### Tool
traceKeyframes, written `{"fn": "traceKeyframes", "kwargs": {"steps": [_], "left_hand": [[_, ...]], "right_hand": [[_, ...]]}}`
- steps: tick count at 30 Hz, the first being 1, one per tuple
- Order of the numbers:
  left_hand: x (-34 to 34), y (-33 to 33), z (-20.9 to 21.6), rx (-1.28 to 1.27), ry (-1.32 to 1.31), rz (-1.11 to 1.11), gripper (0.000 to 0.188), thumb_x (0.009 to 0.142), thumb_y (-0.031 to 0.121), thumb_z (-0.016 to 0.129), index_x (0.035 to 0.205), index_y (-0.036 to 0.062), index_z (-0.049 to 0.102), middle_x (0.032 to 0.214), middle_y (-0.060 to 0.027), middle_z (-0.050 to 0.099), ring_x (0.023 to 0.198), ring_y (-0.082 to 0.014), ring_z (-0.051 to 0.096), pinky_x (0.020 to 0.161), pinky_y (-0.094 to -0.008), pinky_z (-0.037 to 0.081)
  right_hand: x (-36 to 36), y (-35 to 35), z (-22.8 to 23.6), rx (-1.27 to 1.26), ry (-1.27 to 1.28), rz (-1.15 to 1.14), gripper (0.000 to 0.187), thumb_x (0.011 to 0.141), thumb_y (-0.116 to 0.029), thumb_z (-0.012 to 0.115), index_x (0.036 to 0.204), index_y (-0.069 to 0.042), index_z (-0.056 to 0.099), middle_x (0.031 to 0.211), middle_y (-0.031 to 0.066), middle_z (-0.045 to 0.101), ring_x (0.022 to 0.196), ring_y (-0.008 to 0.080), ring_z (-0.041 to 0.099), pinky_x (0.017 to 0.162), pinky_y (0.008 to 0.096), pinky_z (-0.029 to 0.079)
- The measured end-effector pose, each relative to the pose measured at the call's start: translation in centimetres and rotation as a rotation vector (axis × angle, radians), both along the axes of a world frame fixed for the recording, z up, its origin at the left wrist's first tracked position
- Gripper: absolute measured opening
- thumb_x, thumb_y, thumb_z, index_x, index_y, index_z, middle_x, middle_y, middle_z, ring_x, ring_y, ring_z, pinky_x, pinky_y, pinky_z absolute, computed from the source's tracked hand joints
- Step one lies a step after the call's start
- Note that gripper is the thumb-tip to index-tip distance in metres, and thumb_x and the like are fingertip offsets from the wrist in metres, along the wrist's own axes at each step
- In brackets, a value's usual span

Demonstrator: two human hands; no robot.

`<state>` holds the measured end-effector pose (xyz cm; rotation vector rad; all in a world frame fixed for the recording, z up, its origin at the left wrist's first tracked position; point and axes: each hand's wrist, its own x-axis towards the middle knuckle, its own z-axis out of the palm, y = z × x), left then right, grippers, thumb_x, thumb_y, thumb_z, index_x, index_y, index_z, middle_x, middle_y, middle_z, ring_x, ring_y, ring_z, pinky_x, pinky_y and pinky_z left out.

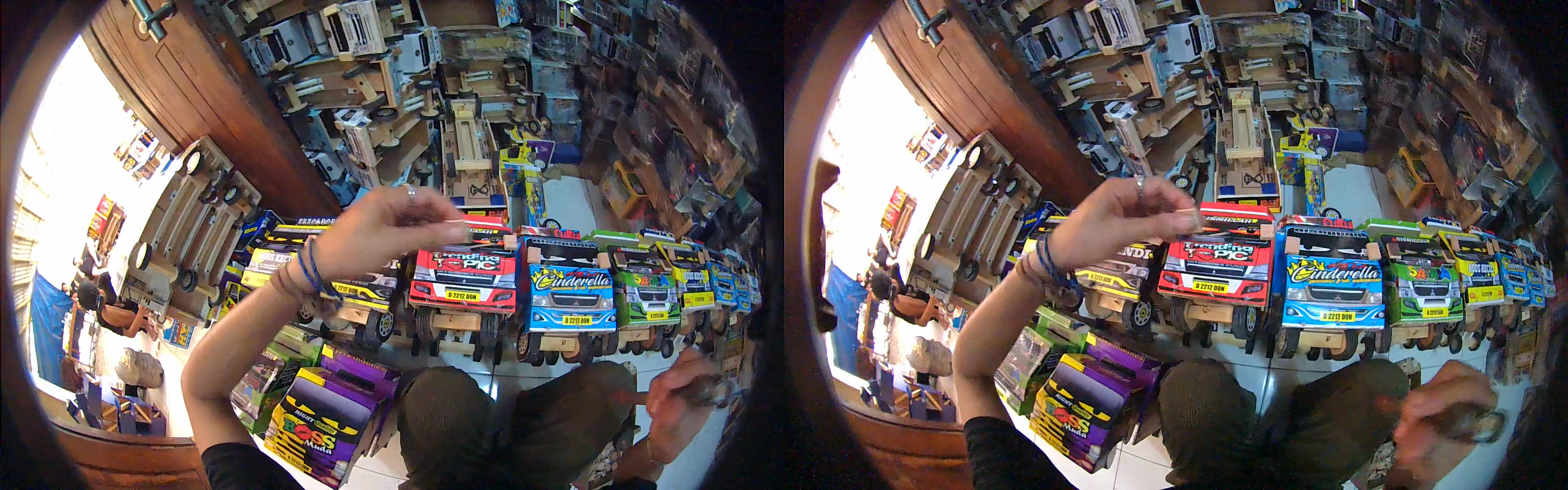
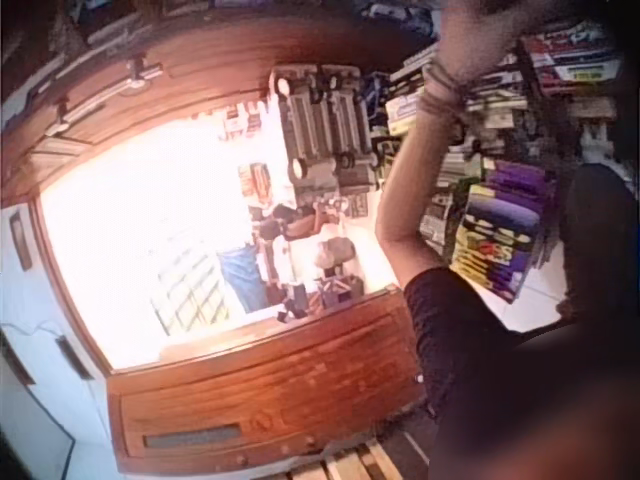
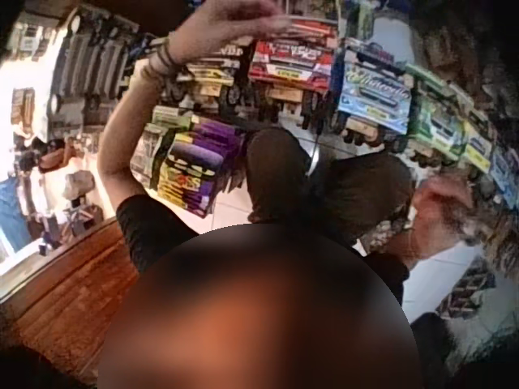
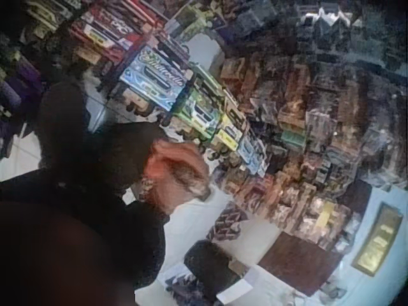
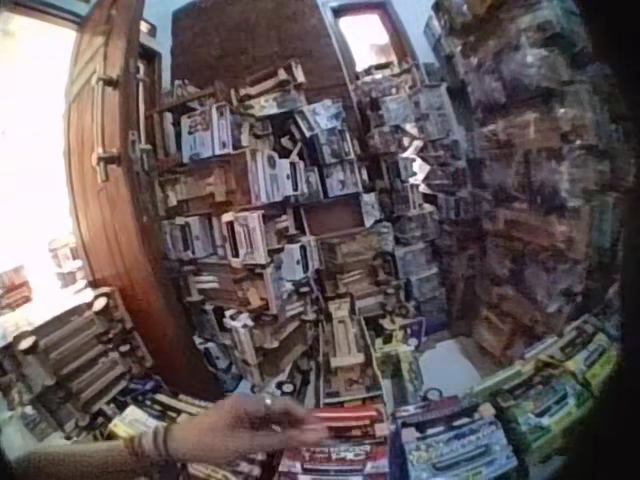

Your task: The person assembles wooden toy trucks by inserting nails into pre-drilled holes and tapping them in with a small hammer. The person handles multiple truck bodies and wheels, repeatedly picking nails from a box and securing them to complete each unit.

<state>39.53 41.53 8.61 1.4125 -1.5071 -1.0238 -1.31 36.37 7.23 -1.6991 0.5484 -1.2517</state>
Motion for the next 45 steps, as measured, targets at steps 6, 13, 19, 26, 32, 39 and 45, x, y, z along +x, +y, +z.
{"fn": "traceKeyframes", "kwargs": {"steps": [6, 13, 19, 26, 32, 39, 45], "left_hand": [[6.5, -1.2, -4.3, 0.307, -0.088, 0.035, 0.028, 0.096, 0.022, 0.074, 0.114, 0.0003, 0.071, 0.096, -0.0027, 0.073, 0.089, -0.0062, 0.065, 0.082, -0.0242, 0.052], [8.4, -2.7, -6.1, 0.287, -0.23, -0.048, 0.024, 0.095, 0.022, 0.075, 0.107, 0.0012, 0.073, 0.095, -0.0002, 0.074, 0.088, -0.0051, 0.063, 0.08, -0.0242, 0.052], [8.5, -3.3, -6.8, 0.285, -0.142, -0.111, 0.023, 0.096, 0.02, 0.073, 0.108, -0.0003, 0.072, 0.099, -0.0019, 0.074, 0.093, -0.006, 0.065, 0.084, -0.024, 0.052], [8.7, -3.5, -8.0, 0.335, 0.046, -0.04, 0.026, 0.093, 0.022, 0.077, 0.106, -0.0007, 0.074, 0.098, -0.0038, 0.075, 0.089, -0.0071, 0.066, 0.082, -0.0242, 0.053], [8.7, -3.3, -8.6, 0.292, 0.072, -0.05, 0.026, 0.093, 0.02, 0.077, 0.108, -0.0005, 0.074, 0.098, -0.0036, 0.075, 0.089, -0.0078, 0.067, 0.082, -0.0235, 0.053], [8.4, -3.1, -8.4, 0.286, 0.024, 0.012, 0.027, 0.094, 0.021, 0.076, 0.109, -0.0008, 0.076, 0.1, -0.0044, 0.076, 0.091, -0.0072, 0.067, 0.084, -0.0232, 0.052], [8.1, -3.1, -8.0, 0.296, -0.028, 0.041, 0.028, 0.093, 0.022, 0.076, 0.11, -0.0001, 0.077, 0.1, -0.0042, 0.077, 0.092, -0.0063, 0.066, 0.087, -0.0228, 0.051]], "right_hand": [[1.0, 1.5, -3.7, 0.651, -0.086, 0.34, 0.025, 0.095, -0.023, 0.072, 0.1, -0.003, 0.057, 0.081, 0.0029, 0.05, 0.045, 0.0079, 0.043, 0.035, 0.0256, 0.036], [1.6, 5.6, -11.1, 1.155, 0.068, 0.246, 0.022, 0.103, -0.028, 0.062, 0.109, -0.006, 0.061, 0.069, -0.0007, 0.048, 0.053, 0.0072, 0.037, 0.045, 0.0257, 0.035], [-0.4, 9.3, -15.0, 1.2, -0.074, 0.219, 0.02, 0.107, -0.02, 0.054, 0.123, -0.009, 0.054, 0.082, -0.0002, 0.05, 0.065, 0.0081, 0.046, 0.061, 0.0275, 0.044], [-2.6, 11.2, -13.8, 1.165, 0.438, 0.703, 0.035, 0.107, -0.018, 0.055, 0.138, -0.007, 0.047, 0.091, 0.0007, 0.051, 0.075, 0.0115, 0.05, 0.07, 0.0275, 0.044], [0.9, 2.3, -5.7, 0.735, 0.804, 0.462, 0.052, 0.098, -0.019, 0.068, 0.145, -0.005, 0.052, 0.092, -0.0004, 0.06, 0.082, 0.0119, 0.057, 0.082, 0.0282, 0.049], [7.7, -3.5, -0.2, 0.163, 0.798, 0.154, 0.047, 0.101, -0.009, 0.057, 0.147, -0.005, 0.048, 0.098, 0.014, 0.071, 0.081, 0.0208, 0.069, 0.071, 0.0338, 0.052], [11.1, -5.6, -0.6, -0.099, 0.803, 0.226, 0.052, 0.102, -0.007, 0.053, 0.153, -0.012, 0.044, 0.114, 0.0157, 0.069, 0.084, 0.029, 0.069, 0.073, 0.035, 0.052]]}}
